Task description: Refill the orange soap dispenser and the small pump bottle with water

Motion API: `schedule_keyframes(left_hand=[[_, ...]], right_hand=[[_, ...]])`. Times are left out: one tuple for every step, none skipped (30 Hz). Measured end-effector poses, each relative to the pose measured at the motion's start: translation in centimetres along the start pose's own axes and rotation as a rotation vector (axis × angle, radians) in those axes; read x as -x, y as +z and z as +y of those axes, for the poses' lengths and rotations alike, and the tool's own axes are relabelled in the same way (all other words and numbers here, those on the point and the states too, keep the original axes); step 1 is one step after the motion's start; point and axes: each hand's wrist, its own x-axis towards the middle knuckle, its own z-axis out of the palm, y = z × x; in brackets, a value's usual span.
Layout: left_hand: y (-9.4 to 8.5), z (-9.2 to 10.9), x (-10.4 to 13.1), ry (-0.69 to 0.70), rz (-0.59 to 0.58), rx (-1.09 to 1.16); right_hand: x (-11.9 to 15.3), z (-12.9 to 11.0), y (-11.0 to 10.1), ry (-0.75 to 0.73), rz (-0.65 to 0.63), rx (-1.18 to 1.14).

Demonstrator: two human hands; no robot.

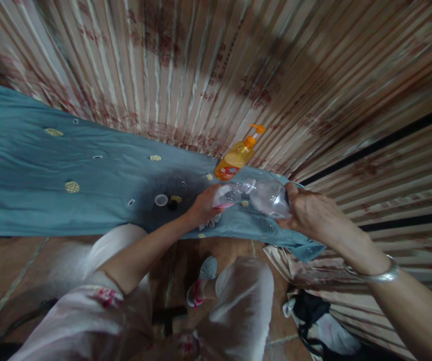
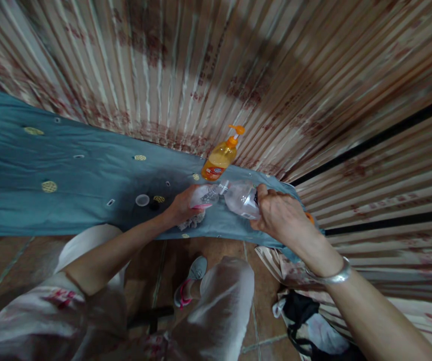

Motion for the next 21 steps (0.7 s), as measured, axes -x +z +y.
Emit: schedule_keyframes(left_hand=[[0.0,0.0,0.0,-0.003,-0.005,-0.002],[0.0,0.1,0.0,-0.007,-0.007,-0.004],[-0.1,0.1,0.0,-0.01,-0.006,-0.006],[0.0,0.2,0.1,-0.012,-0.005,-0.009],[0.0,0.2,0.0,-0.013,-0.003,-0.012],[0.0,0.3,0.0,-0.015,0.001,-0.015],[0.1,0.3,0.0,-0.016,0.012,-0.018],[0.1,0.3,0.0,-0.015,0.021,-0.019],[0.1,0.3,0.0,-0.012,0.025,-0.017],[0.2,0.3,-0.1,-0.008,0.027,-0.013],[0.1,0.3,-0.1,-0.005,0.026,-0.008],[0.1,0.2,-0.1,-0.004,0.021,-0.003],[0.1,0.2,-0.1,-0.003,0.013,0.001],[0.1,0.2,0.0,-0.005,0.007,0.003],[0.0,0.2,0.0,-0.009,0.008,0.003],[0.0,0.2,0.0,-0.013,0.008,0.002],[0.0,0.3,0.0,-0.015,0.007,0.001],[0.0,0.3,0.0,-0.017,0.008,0.0],[-0.1,0.3,0.0,-0.02,0.009,0.001],[-0.1,0.4,0.0,-0.021,0.009,0.002],[-0.1,0.4,0.0,-0.022,0.006,0.005]], right_hand=[[0.0,0.0,0.0,-0.002,0.006,0.003],[0.0,0.0,0.0,-0.004,0.015,0.007],[-0.1,0.0,0.1,-0.004,0.026,0.011],[-0.1,0.1,0.2,-0.004,0.036,0.015],[-0.2,0.1,0.4,-0.005,0.046,0.018],[-0.2,0.1,0.6,-0.006,0.057,0.024],[-0.2,0.2,0.8,-0.009,0.07,0.029],[-0.2,0.2,0.9,-0.015,0.084,0.035],[-0.2,0.2,1.0,-0.021,0.094,0.038],[-0.2,0.3,1.0,-0.026,0.101,0.038],[-0.2,0.3,1.0,-0.03,0.1,0.037],[-0.2,0.3,0.9,-0.033,0.095,0.033],[-0.2,0.2,0.7,-0.033,0.086,0.029],[-0.2,0.2,0.6,-0.032,0.076,0.026],[-0.2,0.2,0.4,-0.032,0.069,0.027],[-0.2,0.1,0.3,-0.029,0.063,0.029],[-0.2,0.1,0.2,-0.025,0.057,0.032],[-0.2,0.1,0.1,-0.024,0.051,0.034],[-0.2,0.1,0.1,-0.023,0.045,0.035],[-0.2,0.1,0.0,-0.024,0.042,0.036],[-0.1,0.1,0.0,-0.028,0.042,0.034]])
